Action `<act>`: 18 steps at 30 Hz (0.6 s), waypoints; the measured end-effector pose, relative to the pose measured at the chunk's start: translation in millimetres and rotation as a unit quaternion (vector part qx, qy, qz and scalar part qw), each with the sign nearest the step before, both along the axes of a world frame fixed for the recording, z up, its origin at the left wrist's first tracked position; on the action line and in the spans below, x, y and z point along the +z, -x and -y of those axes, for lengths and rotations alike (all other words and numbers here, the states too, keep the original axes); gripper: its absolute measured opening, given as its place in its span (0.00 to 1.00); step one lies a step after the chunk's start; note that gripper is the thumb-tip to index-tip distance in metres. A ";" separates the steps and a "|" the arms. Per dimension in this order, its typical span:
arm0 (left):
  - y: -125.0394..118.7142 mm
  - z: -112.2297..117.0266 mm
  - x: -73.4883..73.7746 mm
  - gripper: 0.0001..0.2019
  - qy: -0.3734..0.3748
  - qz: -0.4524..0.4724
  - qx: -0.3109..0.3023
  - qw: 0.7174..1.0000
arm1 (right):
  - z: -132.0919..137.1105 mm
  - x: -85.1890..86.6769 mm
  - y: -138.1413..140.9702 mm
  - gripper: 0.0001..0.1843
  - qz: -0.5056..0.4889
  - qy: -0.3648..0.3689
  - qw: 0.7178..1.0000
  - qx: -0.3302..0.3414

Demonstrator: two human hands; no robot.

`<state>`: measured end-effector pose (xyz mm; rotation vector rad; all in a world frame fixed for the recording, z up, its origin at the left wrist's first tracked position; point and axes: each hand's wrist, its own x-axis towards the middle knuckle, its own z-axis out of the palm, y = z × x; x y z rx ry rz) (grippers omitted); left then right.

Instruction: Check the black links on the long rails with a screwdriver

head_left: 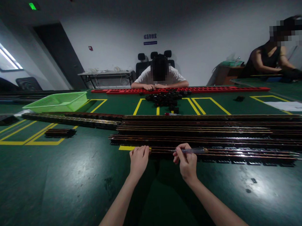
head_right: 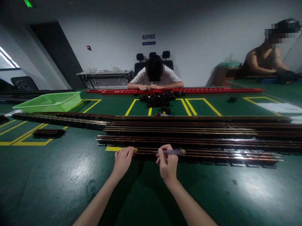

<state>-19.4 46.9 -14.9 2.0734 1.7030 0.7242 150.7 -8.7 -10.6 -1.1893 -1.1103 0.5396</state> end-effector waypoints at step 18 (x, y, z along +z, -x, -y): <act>-0.7 1.1 1.9 0.18 -0.002 0.000 -0.004 1.000 | -3.5 -4.5 -8.1 0.13 -0.014 0.023 0.996 0.087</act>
